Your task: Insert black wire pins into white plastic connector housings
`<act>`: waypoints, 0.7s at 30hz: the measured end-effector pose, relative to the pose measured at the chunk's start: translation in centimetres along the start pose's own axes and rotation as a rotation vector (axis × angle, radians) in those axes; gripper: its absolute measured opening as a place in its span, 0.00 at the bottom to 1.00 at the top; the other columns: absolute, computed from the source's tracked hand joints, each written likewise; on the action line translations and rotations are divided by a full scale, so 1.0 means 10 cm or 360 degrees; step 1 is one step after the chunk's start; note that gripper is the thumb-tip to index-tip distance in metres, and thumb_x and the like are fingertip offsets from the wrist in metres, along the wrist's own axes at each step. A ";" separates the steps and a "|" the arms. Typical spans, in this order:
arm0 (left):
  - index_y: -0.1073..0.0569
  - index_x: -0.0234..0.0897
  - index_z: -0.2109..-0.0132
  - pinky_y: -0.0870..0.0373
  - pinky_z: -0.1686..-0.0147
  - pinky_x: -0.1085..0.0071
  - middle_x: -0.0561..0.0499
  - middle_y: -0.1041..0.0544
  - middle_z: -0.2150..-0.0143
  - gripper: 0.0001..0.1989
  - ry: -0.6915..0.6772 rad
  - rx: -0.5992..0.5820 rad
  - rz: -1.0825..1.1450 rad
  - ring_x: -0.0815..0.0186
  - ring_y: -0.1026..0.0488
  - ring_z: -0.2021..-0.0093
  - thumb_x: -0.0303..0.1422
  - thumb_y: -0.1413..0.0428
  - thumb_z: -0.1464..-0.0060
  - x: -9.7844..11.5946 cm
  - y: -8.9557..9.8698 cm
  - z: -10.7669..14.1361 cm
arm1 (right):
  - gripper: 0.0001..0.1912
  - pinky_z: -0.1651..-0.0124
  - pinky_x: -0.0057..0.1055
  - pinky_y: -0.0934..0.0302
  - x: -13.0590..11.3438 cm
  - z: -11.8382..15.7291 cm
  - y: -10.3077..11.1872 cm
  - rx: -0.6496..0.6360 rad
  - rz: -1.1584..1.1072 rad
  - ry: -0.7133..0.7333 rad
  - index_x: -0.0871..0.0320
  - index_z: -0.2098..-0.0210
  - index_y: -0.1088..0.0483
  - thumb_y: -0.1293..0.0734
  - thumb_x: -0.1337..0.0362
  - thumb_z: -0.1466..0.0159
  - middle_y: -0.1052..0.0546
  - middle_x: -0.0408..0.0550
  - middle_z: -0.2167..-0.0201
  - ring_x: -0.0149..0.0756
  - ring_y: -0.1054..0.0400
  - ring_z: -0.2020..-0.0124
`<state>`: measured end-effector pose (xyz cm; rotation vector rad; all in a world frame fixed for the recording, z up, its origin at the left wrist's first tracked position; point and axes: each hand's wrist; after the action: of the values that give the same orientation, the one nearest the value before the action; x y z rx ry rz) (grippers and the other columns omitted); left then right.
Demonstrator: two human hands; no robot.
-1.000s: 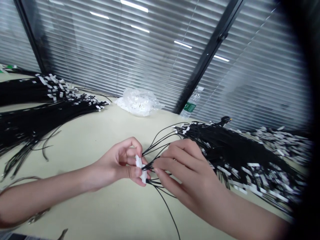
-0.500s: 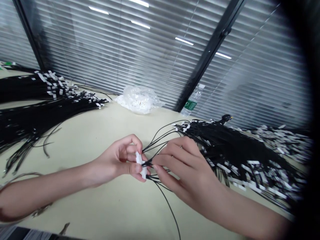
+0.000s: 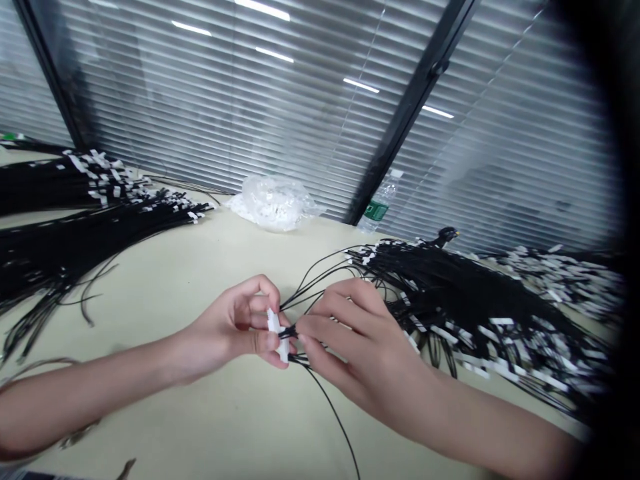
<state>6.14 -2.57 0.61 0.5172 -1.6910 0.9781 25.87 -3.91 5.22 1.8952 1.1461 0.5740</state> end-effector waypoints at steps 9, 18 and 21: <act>0.38 0.37 0.63 0.24 0.65 0.66 0.55 0.28 0.65 0.11 -0.0024 0.0027 0.0017 0.70 0.26 0.66 0.22 0.44 0.49 0.03 0.04 -0.05 | 0.08 0.51 0.35 0.46 0.04 -0.01 0.15 -0.0037 0.0128 0.0073 0.61 0.62 0.31 0.37 0.73 0.41 0.31 0.46 0.61 0.33 0.43 0.56; 0.37 0.39 0.63 0.26 0.56 0.69 0.54 0.29 0.67 0.11 -0.0071 0.0552 0.0134 0.68 0.28 0.56 0.21 0.44 0.49 0.10 0.16 -0.08 | 0.18 0.46 0.44 0.51 0.13 0.00 0.17 -0.0146 0.0434 0.0225 0.55 0.58 0.30 0.38 0.79 0.44 0.34 0.47 0.50 0.42 0.47 0.47; 0.36 0.39 0.63 0.27 0.56 0.68 0.54 0.30 0.67 0.10 -0.0077 0.0587 0.0139 0.67 0.28 0.55 0.22 0.44 0.49 0.09 0.17 -0.09 | 0.16 0.48 0.38 0.47 0.23 -0.05 0.22 -0.0318 0.0179 0.0111 0.54 0.58 0.31 0.39 0.77 0.41 0.28 0.45 0.60 0.35 0.41 0.53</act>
<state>5.12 -0.77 0.99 0.7163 -1.5917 1.3620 27.68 -2.23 7.27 1.7866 0.9910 0.7924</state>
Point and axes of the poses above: each hand's wrist, its own z-axis away from the middle knuckle, its own y-axis out of the back of the hand, x = y × z
